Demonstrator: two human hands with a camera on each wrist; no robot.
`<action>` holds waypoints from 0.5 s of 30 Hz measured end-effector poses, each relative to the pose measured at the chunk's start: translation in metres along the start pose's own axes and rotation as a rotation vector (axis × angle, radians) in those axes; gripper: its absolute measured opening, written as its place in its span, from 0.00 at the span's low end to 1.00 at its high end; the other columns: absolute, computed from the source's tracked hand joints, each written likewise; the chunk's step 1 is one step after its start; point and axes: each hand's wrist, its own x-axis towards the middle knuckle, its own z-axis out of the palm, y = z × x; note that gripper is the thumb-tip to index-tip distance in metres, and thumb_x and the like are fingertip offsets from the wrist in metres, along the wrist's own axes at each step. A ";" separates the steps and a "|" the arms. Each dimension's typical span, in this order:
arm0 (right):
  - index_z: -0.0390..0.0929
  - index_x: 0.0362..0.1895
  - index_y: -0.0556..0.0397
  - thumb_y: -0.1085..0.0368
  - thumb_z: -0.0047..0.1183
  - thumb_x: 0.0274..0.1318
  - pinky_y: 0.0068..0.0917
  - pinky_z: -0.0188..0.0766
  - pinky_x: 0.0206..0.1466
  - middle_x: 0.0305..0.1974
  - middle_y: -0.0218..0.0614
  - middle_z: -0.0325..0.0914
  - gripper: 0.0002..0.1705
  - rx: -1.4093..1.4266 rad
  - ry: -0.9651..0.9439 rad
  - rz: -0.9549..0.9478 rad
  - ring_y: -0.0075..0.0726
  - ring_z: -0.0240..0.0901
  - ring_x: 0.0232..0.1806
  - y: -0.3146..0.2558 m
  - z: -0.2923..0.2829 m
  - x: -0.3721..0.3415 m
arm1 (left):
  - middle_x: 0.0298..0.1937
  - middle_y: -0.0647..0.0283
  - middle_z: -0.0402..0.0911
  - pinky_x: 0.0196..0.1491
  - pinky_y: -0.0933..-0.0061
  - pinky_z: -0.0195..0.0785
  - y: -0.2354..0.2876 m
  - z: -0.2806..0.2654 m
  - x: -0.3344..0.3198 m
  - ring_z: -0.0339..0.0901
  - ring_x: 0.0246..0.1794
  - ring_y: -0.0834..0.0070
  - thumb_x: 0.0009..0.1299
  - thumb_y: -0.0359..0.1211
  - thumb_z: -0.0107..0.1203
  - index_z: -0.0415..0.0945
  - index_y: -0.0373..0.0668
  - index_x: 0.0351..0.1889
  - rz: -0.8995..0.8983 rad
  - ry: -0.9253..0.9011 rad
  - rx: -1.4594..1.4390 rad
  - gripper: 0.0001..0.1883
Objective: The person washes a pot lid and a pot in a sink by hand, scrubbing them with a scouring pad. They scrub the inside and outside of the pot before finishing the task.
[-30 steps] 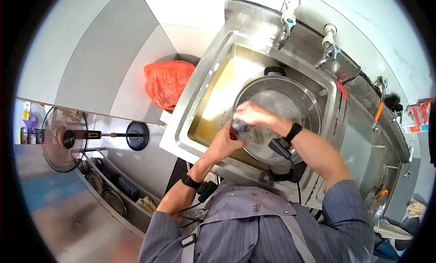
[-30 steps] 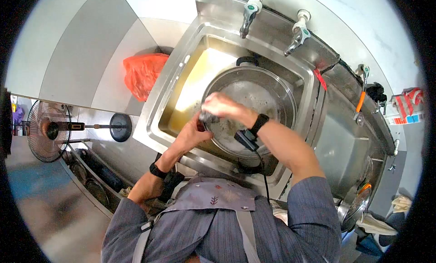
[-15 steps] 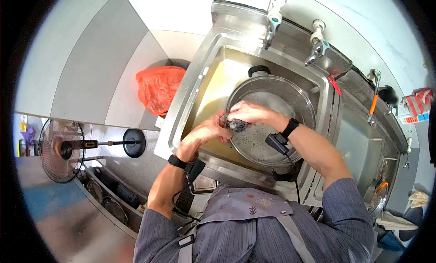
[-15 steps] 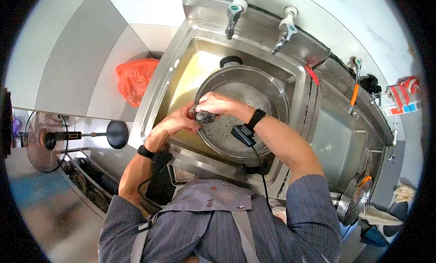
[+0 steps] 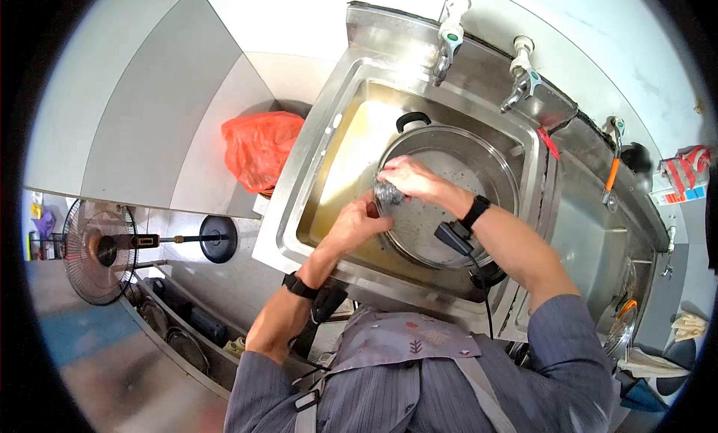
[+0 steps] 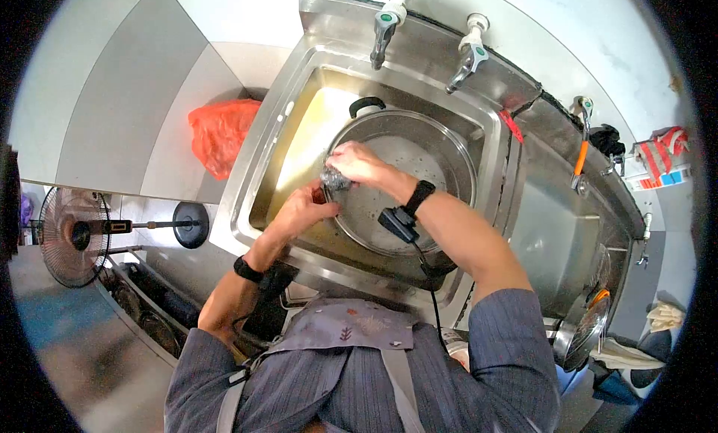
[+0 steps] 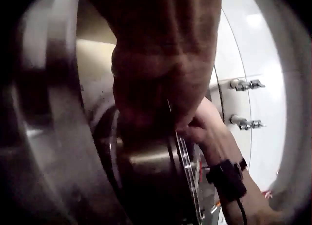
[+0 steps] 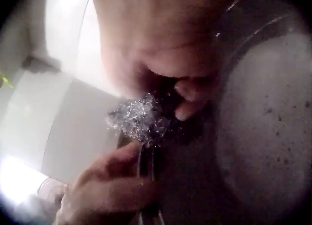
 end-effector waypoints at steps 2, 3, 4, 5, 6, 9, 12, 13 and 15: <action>0.84 0.41 0.58 0.55 0.49 0.74 0.35 0.78 0.26 0.28 0.35 0.83 0.19 0.170 0.169 0.161 0.33 0.79 0.24 0.009 -0.013 0.016 | 0.30 0.64 0.82 0.39 0.67 0.75 -0.006 0.009 -0.008 0.79 0.30 0.74 0.62 0.36 0.72 0.79 0.37 0.56 0.048 0.013 -0.073 0.25; 0.84 0.41 0.57 0.55 0.50 0.74 0.33 0.76 0.24 0.28 0.35 0.83 0.18 0.205 0.257 0.149 0.32 0.78 0.23 0.013 -0.025 0.021 | 0.31 0.63 0.84 0.39 0.68 0.75 -0.003 0.013 -0.016 0.79 0.31 0.74 0.62 0.37 0.72 0.79 0.38 0.58 0.069 0.027 -0.068 0.27; 0.84 0.43 0.58 0.55 0.50 0.74 0.32 0.75 0.24 0.28 0.33 0.83 0.18 0.233 0.210 0.176 0.31 0.77 0.22 0.015 -0.034 0.027 | 0.32 0.63 0.85 0.39 0.68 0.76 0.005 0.013 -0.022 0.80 0.32 0.74 0.62 0.39 0.73 0.80 0.40 0.60 0.094 0.047 -0.063 0.29; 0.85 0.45 0.57 0.56 0.51 0.74 0.31 0.76 0.24 0.29 0.33 0.82 0.18 0.260 0.159 0.142 0.31 0.77 0.23 0.012 -0.034 0.023 | 0.33 0.62 0.86 0.40 0.69 0.76 0.020 0.007 -0.031 0.82 0.34 0.75 0.65 0.41 0.72 0.80 0.42 0.63 0.112 0.030 0.039 0.29; 0.85 0.46 0.56 0.56 0.51 0.74 0.30 0.76 0.24 0.30 0.33 0.82 0.17 0.287 0.105 0.114 0.31 0.77 0.24 0.012 -0.029 0.015 | 0.33 0.62 0.86 0.40 0.69 0.76 0.035 0.000 -0.036 0.82 0.34 0.75 0.65 0.41 0.72 0.80 0.42 0.63 0.112 0.035 0.036 0.29; 0.86 0.45 0.53 0.55 0.53 0.72 0.30 0.77 0.24 0.34 0.33 0.82 0.16 0.210 -0.171 0.110 0.30 0.77 0.27 -0.012 -0.012 -0.010 | 0.43 0.60 0.88 0.43 0.73 0.77 0.023 -0.024 -0.013 0.83 0.37 0.76 0.71 0.43 0.70 0.75 0.36 0.68 -0.116 -0.117 -0.082 0.31; 0.85 0.45 0.56 0.54 0.52 0.71 0.34 0.79 0.26 0.34 0.35 0.82 0.18 0.016 -0.279 0.114 0.31 0.78 0.27 -0.016 -0.003 -0.012 | 0.39 0.64 0.85 0.38 0.72 0.76 0.020 -0.024 0.005 0.81 0.35 0.77 0.67 0.39 0.72 0.78 0.37 0.58 -0.122 -0.169 -0.079 0.26; 0.85 0.46 0.56 0.53 0.53 0.71 0.34 0.79 0.26 0.32 0.36 0.82 0.19 0.041 -0.210 0.071 0.32 0.78 0.27 -0.006 0.000 -0.005 | 0.39 0.64 0.85 0.38 0.72 0.76 0.015 -0.019 0.006 0.81 0.35 0.77 0.67 0.39 0.72 0.78 0.37 0.58 -0.118 -0.166 -0.080 0.26; 0.85 0.47 0.56 0.53 0.53 0.71 0.35 0.79 0.26 0.32 0.36 0.83 0.19 0.047 -0.164 0.069 0.32 0.79 0.28 -0.005 -0.011 0.003 | 0.39 0.59 0.87 0.38 0.71 0.78 0.005 -0.009 0.003 0.84 0.34 0.74 0.62 0.38 0.73 0.77 0.34 0.58 -0.134 -0.097 -0.126 0.29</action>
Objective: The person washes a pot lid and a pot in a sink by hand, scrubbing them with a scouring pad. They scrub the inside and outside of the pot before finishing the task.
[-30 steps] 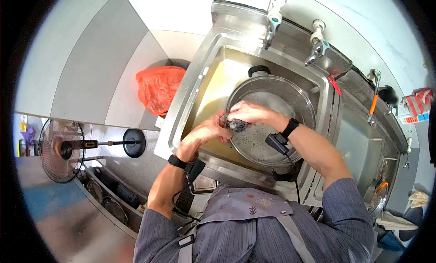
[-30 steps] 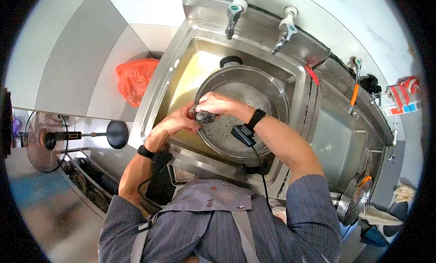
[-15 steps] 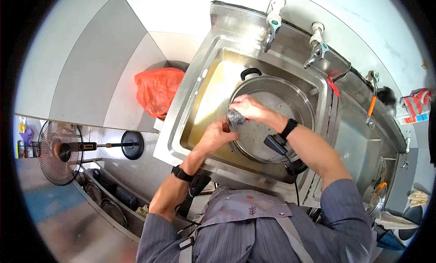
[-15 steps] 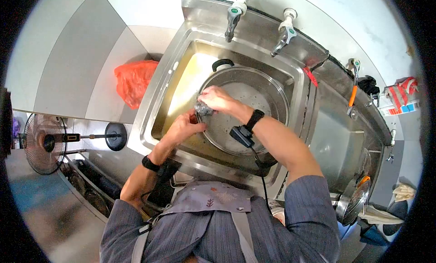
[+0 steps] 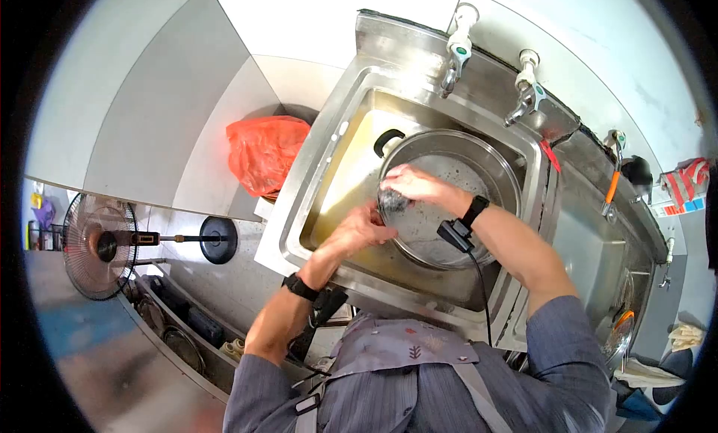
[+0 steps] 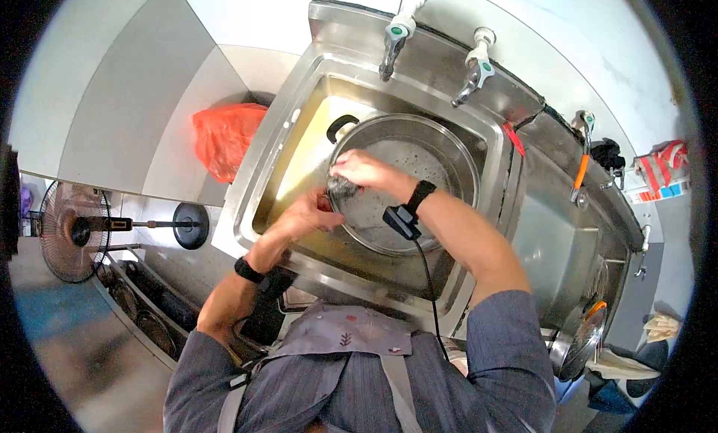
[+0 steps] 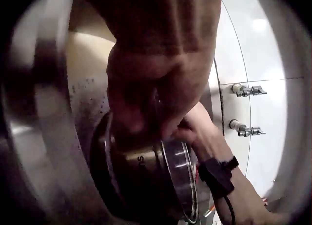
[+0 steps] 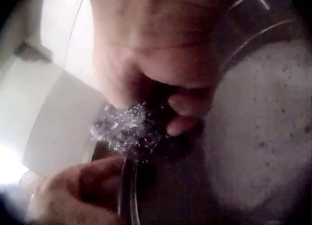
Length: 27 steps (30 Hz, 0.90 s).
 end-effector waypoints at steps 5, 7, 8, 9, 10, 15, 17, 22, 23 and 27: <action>0.87 0.50 0.54 0.52 0.52 0.74 0.32 0.78 0.26 0.33 0.34 0.83 0.20 0.084 0.147 0.062 0.28 0.77 0.27 0.000 -0.027 0.017 | 0.40 0.59 0.87 0.42 0.67 0.77 0.009 0.005 -0.015 0.84 0.37 0.73 0.62 0.38 0.73 0.78 0.33 0.56 0.122 0.026 0.147 0.28; 0.86 0.47 0.54 0.52 0.54 0.72 0.30 0.76 0.25 0.32 0.33 0.82 0.19 0.027 -0.005 -0.008 0.27 0.78 0.28 0.000 -0.017 0.004 | 0.39 0.57 0.87 0.42 0.66 0.78 0.021 -0.006 -0.013 0.84 0.37 0.70 0.61 0.37 0.73 0.77 0.33 0.56 -0.093 -0.019 0.017 0.28; 0.86 0.46 0.53 0.50 0.55 0.72 0.31 0.78 0.27 0.34 0.32 0.82 0.19 -0.019 -0.077 0.038 0.28 0.78 0.31 0.001 -0.009 0.002 | 0.39 0.57 0.87 0.42 0.66 0.78 0.021 -0.008 -0.007 0.84 0.37 0.70 0.61 0.37 0.73 0.77 0.33 0.56 -0.094 -0.019 0.009 0.28; 0.86 0.45 0.51 0.48 0.55 0.71 0.31 0.80 0.29 0.36 0.30 0.81 0.19 -0.065 -0.150 0.082 0.29 0.78 0.33 0.000 -0.002 0.002 | 0.39 0.57 0.86 0.42 0.65 0.78 0.021 -0.011 0.000 0.84 0.36 0.69 0.60 0.37 0.73 0.77 0.32 0.55 -0.040 -0.012 -0.024 0.28; 0.86 0.44 0.51 0.49 0.56 0.71 0.32 0.78 0.28 0.35 0.31 0.81 0.19 -0.087 -0.138 0.065 0.29 0.78 0.33 -0.001 0.003 0.000 | 0.38 0.56 0.86 0.42 0.65 0.78 0.018 -0.013 0.006 0.85 0.36 0.68 0.59 0.37 0.74 0.76 0.32 0.54 0.016 -0.002 -0.054 0.29; 0.86 0.42 0.56 0.51 0.55 0.70 0.36 0.75 0.26 0.29 0.35 0.80 0.20 -0.091 0.153 0.055 0.33 0.77 0.29 -0.001 -0.014 0.028 | 0.40 0.52 0.86 0.43 0.64 0.79 -0.004 0.009 0.006 0.85 0.39 0.66 0.56 0.39 0.75 0.76 0.32 0.52 -0.035 0.063 0.103 0.30; 0.85 0.42 0.59 0.50 0.52 0.72 0.38 0.78 0.27 0.30 0.42 0.82 0.23 -0.069 0.241 0.073 0.37 0.80 0.26 -0.003 -0.025 0.033 | 0.42 0.49 0.87 0.49 0.62 0.79 -0.012 0.015 0.003 0.86 0.43 0.62 0.56 0.43 0.76 0.77 0.30 0.53 0.041 0.106 0.172 0.34; 0.85 0.45 0.59 0.53 0.54 0.71 0.36 0.80 0.27 0.31 0.40 0.82 0.20 -0.187 -0.156 0.013 0.34 0.79 0.25 -0.022 -0.005 -0.004 | 0.48 0.45 0.86 0.55 0.61 0.77 0.010 -0.019 -0.006 0.85 0.51 0.59 0.57 0.49 0.78 0.75 0.28 0.62 0.072 0.159 0.236 0.43; 0.85 0.47 0.58 0.53 0.54 0.71 0.35 0.80 0.27 0.33 0.41 0.82 0.20 -0.117 -0.127 0.060 0.35 0.80 0.26 -0.016 0.004 -0.006 | 0.53 0.44 0.85 0.57 0.61 0.77 0.022 -0.030 -0.006 0.84 0.54 0.59 0.58 0.51 0.78 0.72 0.28 0.67 0.014 0.291 0.400 0.47; 0.85 0.48 0.59 0.52 0.55 0.71 0.36 0.80 0.25 0.35 0.42 0.83 0.21 0.006 -0.084 -0.005 0.36 0.81 0.27 -0.004 -0.001 -0.004 | 0.56 0.54 0.84 0.51 0.64 0.79 -0.009 -0.035 0.025 0.83 0.47 0.67 0.66 0.49 0.75 0.70 0.33 0.71 0.212 0.417 0.208 0.42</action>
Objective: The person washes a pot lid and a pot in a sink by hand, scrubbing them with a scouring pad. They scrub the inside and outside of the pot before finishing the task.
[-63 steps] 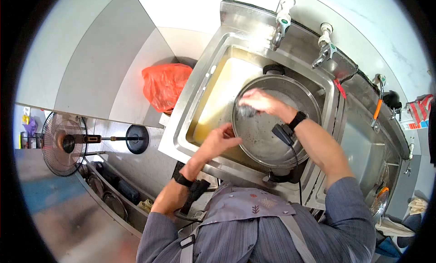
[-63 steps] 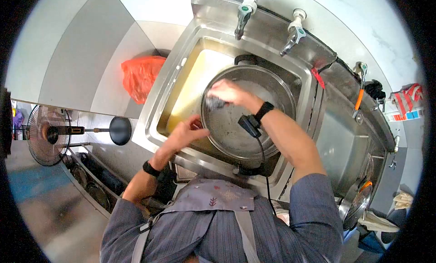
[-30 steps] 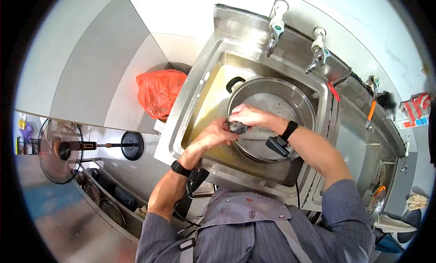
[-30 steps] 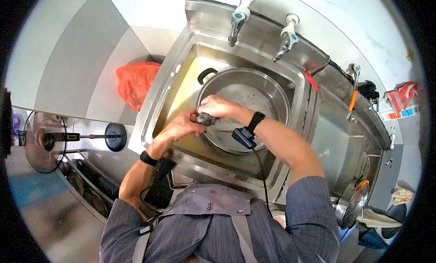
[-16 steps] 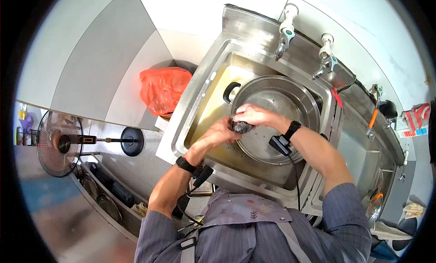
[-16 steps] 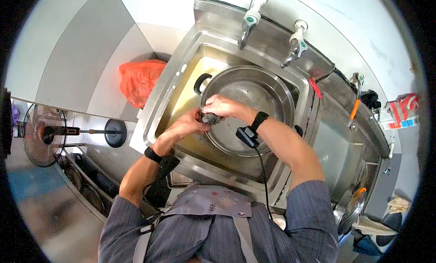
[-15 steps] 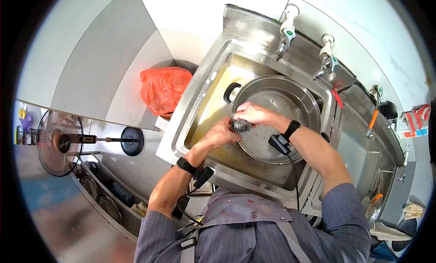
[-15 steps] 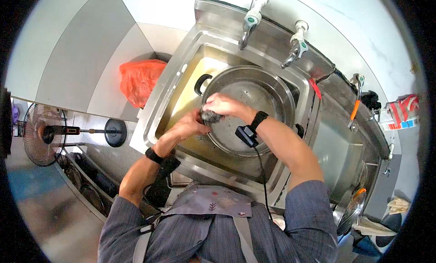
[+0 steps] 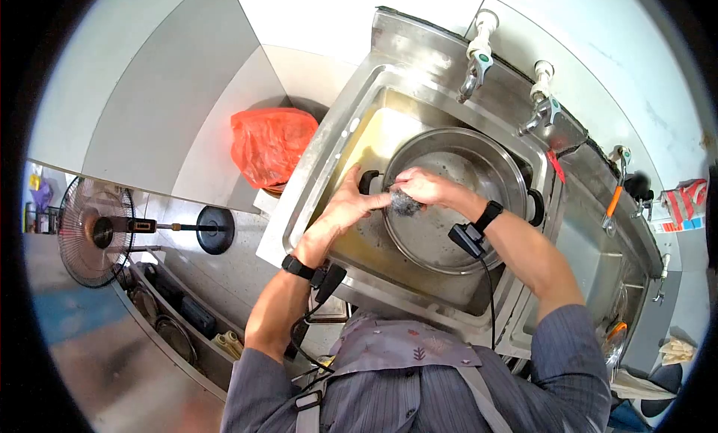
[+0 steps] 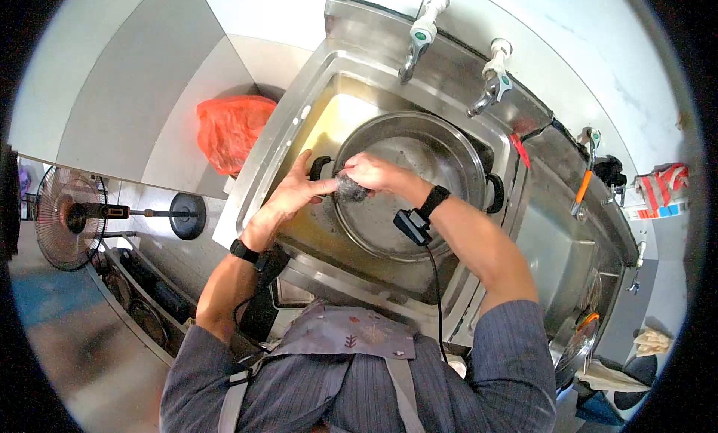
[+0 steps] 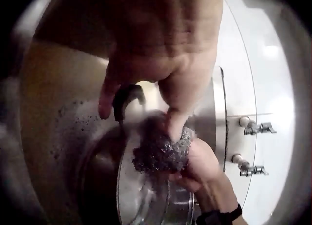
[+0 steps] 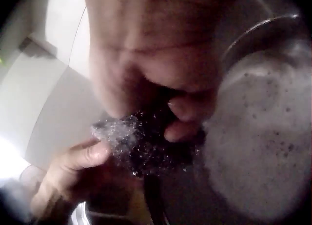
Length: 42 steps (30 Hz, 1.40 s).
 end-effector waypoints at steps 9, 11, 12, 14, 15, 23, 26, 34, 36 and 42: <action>0.83 0.45 0.63 0.46 0.46 0.73 0.55 0.76 0.57 0.46 0.60 0.84 0.30 -0.512 0.299 -0.239 0.65 0.82 0.50 0.007 -0.004 0.025 | 0.40 0.60 0.82 0.43 0.69 0.75 0.015 0.013 -0.004 0.78 0.40 0.74 0.74 0.38 0.58 0.78 0.32 0.54 -0.285 -0.046 -0.242 0.19; 0.83 0.46 0.65 0.47 0.45 0.73 0.56 0.76 0.55 0.46 0.63 0.83 0.29 -0.401 0.370 -0.095 0.66 0.82 0.49 -0.008 -0.028 0.023 | 0.37 0.60 0.82 0.40 0.73 0.69 0.015 0.012 -0.009 0.76 0.36 0.73 0.69 0.33 0.59 0.79 0.31 0.49 -0.257 -0.044 -0.169 0.16; 0.82 0.47 0.65 0.48 0.45 0.73 0.57 0.76 0.55 0.46 0.64 0.83 0.29 -0.340 0.416 -0.006 0.67 0.82 0.50 -0.011 -0.040 0.027 | 0.37 0.60 0.82 0.40 0.73 0.69 0.013 0.014 -0.011 0.76 0.36 0.73 0.69 0.33 0.59 0.79 0.31 0.49 -0.257 -0.043 -0.171 0.16; 0.84 0.47 0.63 0.49 0.44 0.73 0.58 0.77 0.54 0.46 0.63 0.84 0.27 -0.454 0.638 0.060 0.67 0.82 0.49 0.007 -0.063 0.033 | 0.36 0.61 0.82 0.40 0.72 0.69 0.005 0.017 -0.014 0.76 0.35 0.73 0.69 0.32 0.60 0.79 0.30 0.49 -0.246 -0.006 -0.279 0.15; 0.84 0.46 0.61 0.51 0.45 0.73 0.57 0.79 0.53 0.46 0.61 0.85 0.25 -0.486 0.804 0.157 0.67 0.83 0.48 0.019 -0.072 0.036 | 0.36 0.61 0.82 0.40 0.72 0.69 0.004 0.016 -0.014 0.76 0.35 0.73 0.69 0.32 0.60 0.79 0.30 0.49 -0.244 -0.005 -0.278 0.15; 0.79 0.58 0.63 0.57 0.50 0.71 0.56 0.80 0.58 0.57 0.62 0.80 0.23 -0.806 0.543 0.485 0.68 0.80 0.59 0.108 -0.093 -0.019 | 0.35 0.65 0.79 0.41 0.73 0.73 0.007 0.019 -0.021 0.77 0.35 0.76 0.69 0.30 0.60 0.77 0.36 0.44 -0.281 -0.057 -0.517 0.10; 0.69 0.71 0.58 0.61 0.53 0.70 0.56 0.82 0.58 0.74 0.60 0.63 0.29 -0.745 0.413 0.645 0.68 0.76 0.66 0.144 -0.082 0.001 | 0.35 0.65 0.79 0.40 0.73 0.72 0.012 0.020 -0.027 0.76 0.34 0.76 0.69 0.30 0.61 0.76 0.35 0.45 -0.256 -0.030 -0.471 0.10; 0.60 0.77 0.62 0.63 0.53 0.68 0.47 0.75 0.66 0.63 0.58 0.77 0.37 -0.350 0.532 0.298 0.59 0.76 0.63 0.200 -0.040 0.157 | 0.36 0.58 0.82 0.42 0.68 0.71 0.011 0.033 -0.038 0.78 0.38 0.68 0.63 0.33 0.64 0.78 0.29 0.50 -0.238 -0.036 -0.317 0.21; 0.64 0.76 0.61 0.62 0.45 0.73 0.45 0.75 0.64 0.65 0.58 0.78 0.32 -0.095 0.213 0.204 0.53 0.77 0.61 0.118 -0.003 0.101 | 0.36 0.59 0.82 0.40 0.68 0.72 0.010 0.028 -0.040 0.79 0.36 0.69 0.63 0.31 0.63 0.77 0.30 0.50 -0.253 -0.061 -0.324 0.20; 0.68 0.71 0.62 0.63 0.65 0.67 0.42 0.81 0.55 0.61 0.48 0.76 0.33 0.154 -0.283 0.190 0.43 0.76 0.57 0.056 0.041 -0.018 | 0.34 0.60 0.81 0.38 0.71 0.76 0.018 0.008 -0.041 0.80 0.32 0.71 0.64 0.27 0.60 0.75 0.32 0.54 -0.326 0.018 -0.612 0.19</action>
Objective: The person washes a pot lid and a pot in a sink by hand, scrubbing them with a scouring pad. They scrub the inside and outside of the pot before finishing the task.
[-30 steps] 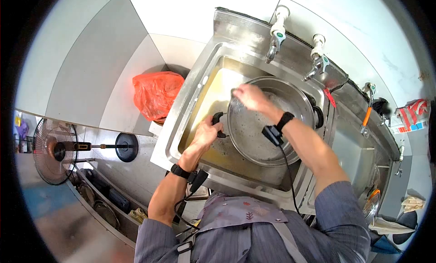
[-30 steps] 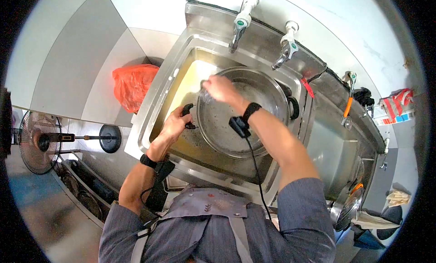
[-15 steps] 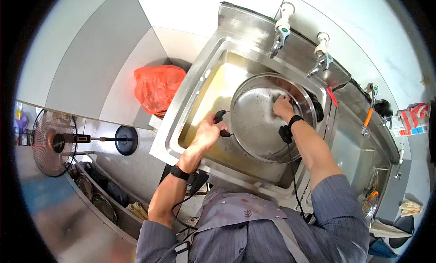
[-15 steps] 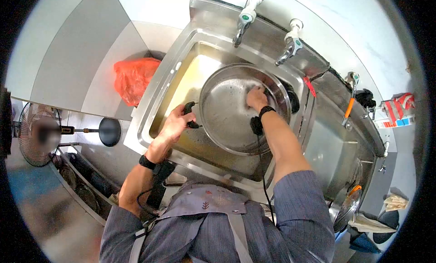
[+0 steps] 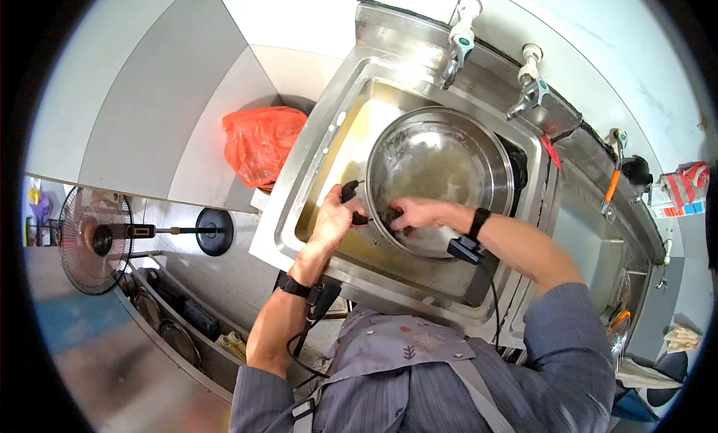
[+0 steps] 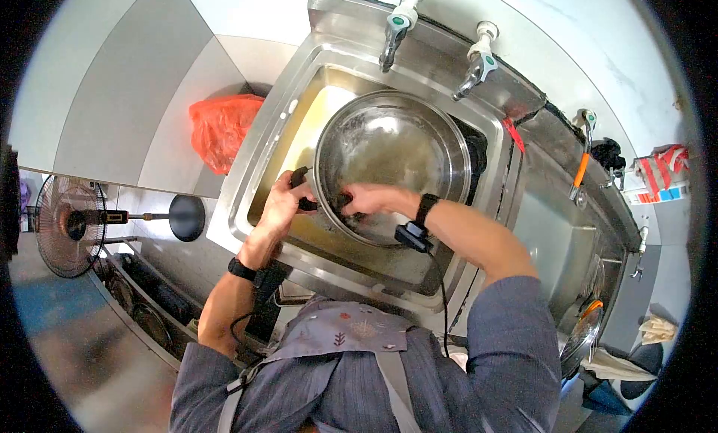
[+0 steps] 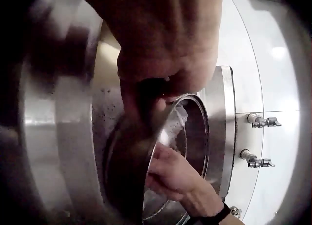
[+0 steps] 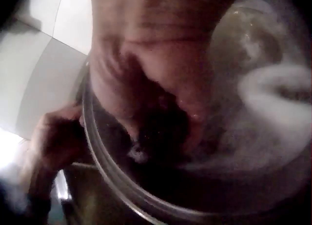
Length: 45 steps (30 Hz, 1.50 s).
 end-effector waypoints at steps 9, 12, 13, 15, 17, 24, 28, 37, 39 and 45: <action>0.82 0.50 0.61 0.63 0.69 0.55 0.37 0.75 0.42 0.43 0.40 0.85 0.21 -0.182 0.136 -0.297 0.36 0.79 0.42 -0.016 0.022 -0.005 | 0.23 0.70 0.76 0.21 0.75 0.65 0.005 0.001 0.010 0.71 0.17 0.82 0.72 0.38 0.69 0.77 0.33 0.62 0.062 0.006 0.020 0.26; 0.82 0.43 0.62 0.66 0.69 0.56 0.39 0.76 0.43 0.37 0.37 0.86 0.15 0.075 0.440 -0.399 0.35 0.79 0.38 0.018 -0.007 0.105 | 0.25 0.70 0.77 0.21 0.77 0.65 0.005 0.001 0.004 0.70 0.17 0.83 0.72 0.38 0.69 0.78 0.32 0.61 0.095 0.004 0.171 0.25; 0.78 0.35 0.53 0.71 0.68 0.60 0.31 0.75 0.36 0.32 0.26 0.79 0.09 0.014 0.689 -0.320 0.23 0.74 0.37 -0.011 -0.019 0.089 | 0.25 0.70 0.77 0.21 0.77 0.65 0.005 -0.001 0.002 0.70 0.17 0.83 0.72 0.38 0.69 0.78 0.32 0.61 0.095 0.009 0.177 0.25; 0.78 0.41 0.53 0.72 0.66 0.63 0.32 0.80 0.30 0.36 0.31 0.81 0.09 0.570 0.824 -0.311 0.30 0.80 0.41 -0.028 -0.037 0.084 | 0.26 0.70 0.79 0.21 0.78 0.65 0.004 -0.008 -0.001 0.70 0.17 0.84 0.71 0.37 0.68 0.78 0.31 0.63 0.064 0.029 0.235 0.26; 0.78 0.45 0.55 0.72 0.65 0.65 0.35 0.82 0.30 0.42 0.35 0.83 0.09 0.661 0.797 -0.329 0.33 0.82 0.44 -0.034 -0.030 0.079 | 0.26 0.69 0.80 0.21 0.78 0.65 0.008 -0.009 -0.004 0.70 0.17 0.84 0.71 0.36 0.67 0.77 0.31 0.65 0.087 0.034 0.273 0.27; 0.82 0.35 0.61 0.60 0.72 0.51 0.42 0.75 0.41 0.28 0.40 0.82 0.17 -0.304 0.098 -0.420 0.37 0.80 0.36 -0.014 0.008 0.060 | 0.24 0.67 0.81 0.20 0.77 0.67 0.000 -0.017 -0.003 0.72 0.15 0.83 0.70 0.33 0.65 0.68 0.25 0.73 0.034 -0.001 0.174 0.36; 0.79 0.44 0.53 0.66 0.72 0.59 0.39 0.83 0.33 0.37 0.32 0.82 0.14 0.521 0.925 -0.376 0.31 0.80 0.38 -0.008 -0.047 0.085 | 0.25 0.65 0.83 0.21 0.77 0.70 -0.004 -0.018 -0.007 0.73 0.14 0.81 0.69 0.34 0.67 0.69 0.23 0.72 -0.007 -0.062 0.173 0.37; 0.77 0.37 0.53 0.65 0.75 0.53 0.30 0.77 0.44 0.34 0.27 0.80 0.16 -0.421 0.285 -0.461 0.25 0.78 0.37 0.000 0.010 0.045 | 0.23 0.70 0.80 0.19 0.79 0.66 -0.016 0.003 -0.006 0.70 0.14 0.84 0.72 0.29 0.61 0.85 0.38 0.56 0.014 -0.065 0.054 0.16; 0.77 0.37 0.54 0.69 0.74 0.54 0.30 0.77 0.46 0.34 0.27 0.80 0.15 0.102 0.284 -0.655 0.26 0.79 0.39 -0.001 -0.003 0.064 | 0.23 0.70 0.81 0.19 0.80 0.66 -0.014 0.001 -0.007 0.70 0.14 0.84 0.72 0.29 0.60 0.85 0.38 0.55 0.008 -0.080 0.090 0.15; 0.71 0.44 0.51 0.72 0.65 0.65 0.43 0.90 0.36 0.43 0.38 0.82 0.13 0.879 0.974 -0.586 0.37 0.84 0.41 0.009 -0.073 0.078 | 0.24 0.68 0.82 0.17 0.78 0.66 -0.019 0.003 -0.005 0.71 0.13 0.82 0.70 0.30 0.63 0.81 0.35 0.63 -0.024 -0.081 0.037 0.22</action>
